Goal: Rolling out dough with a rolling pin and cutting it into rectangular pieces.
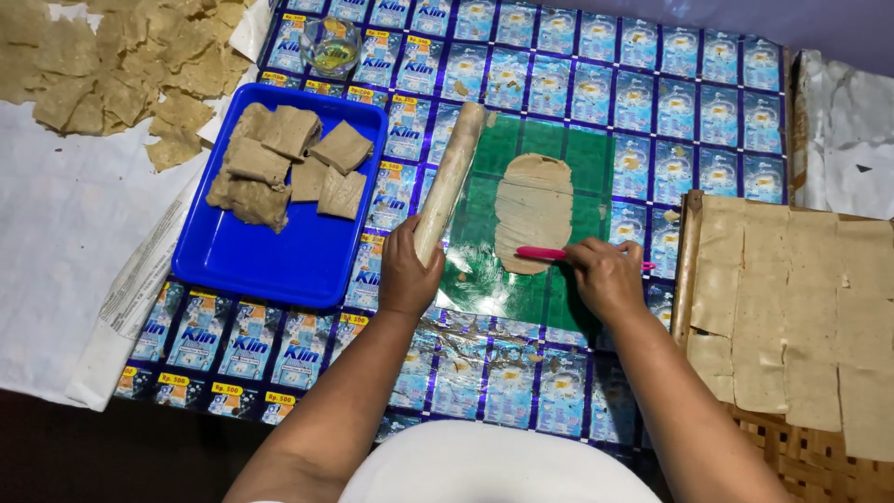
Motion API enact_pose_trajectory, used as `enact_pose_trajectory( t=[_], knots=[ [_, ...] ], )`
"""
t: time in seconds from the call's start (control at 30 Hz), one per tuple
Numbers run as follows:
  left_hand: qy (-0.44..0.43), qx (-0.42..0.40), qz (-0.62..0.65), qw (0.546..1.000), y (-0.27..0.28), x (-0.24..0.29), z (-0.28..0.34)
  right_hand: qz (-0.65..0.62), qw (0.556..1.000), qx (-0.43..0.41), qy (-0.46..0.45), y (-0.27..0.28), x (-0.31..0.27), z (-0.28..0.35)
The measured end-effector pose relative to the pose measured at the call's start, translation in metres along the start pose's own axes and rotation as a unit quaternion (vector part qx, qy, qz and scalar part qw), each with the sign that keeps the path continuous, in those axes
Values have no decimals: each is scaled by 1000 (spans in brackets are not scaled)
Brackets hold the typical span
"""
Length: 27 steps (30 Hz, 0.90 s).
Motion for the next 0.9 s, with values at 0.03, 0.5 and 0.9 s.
enact_pose_trajectory(
  t=[0.03,0.5,0.9],
  knots=[
    [1,1,0,1000,0,-1,0,0,1000,0,1,-4,-5,-3],
    [19,-12,19,1000,1,-3,0,-146,952,-75,-258,6,-25,36],
    [3,-2,10,1000,-1,-3,1,-249,913,-143,-290,-16,-104,77]
  ],
)
Point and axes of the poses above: each hand's wrist, its own z-axis away from the middle knuckle, its own y-axis out of the back of the hand, x = y × z, the point moved 1 cm from there along -z, towards the middle knuckle, and after that the axes turned 4 degrees about -y, right-handed, at the moved point
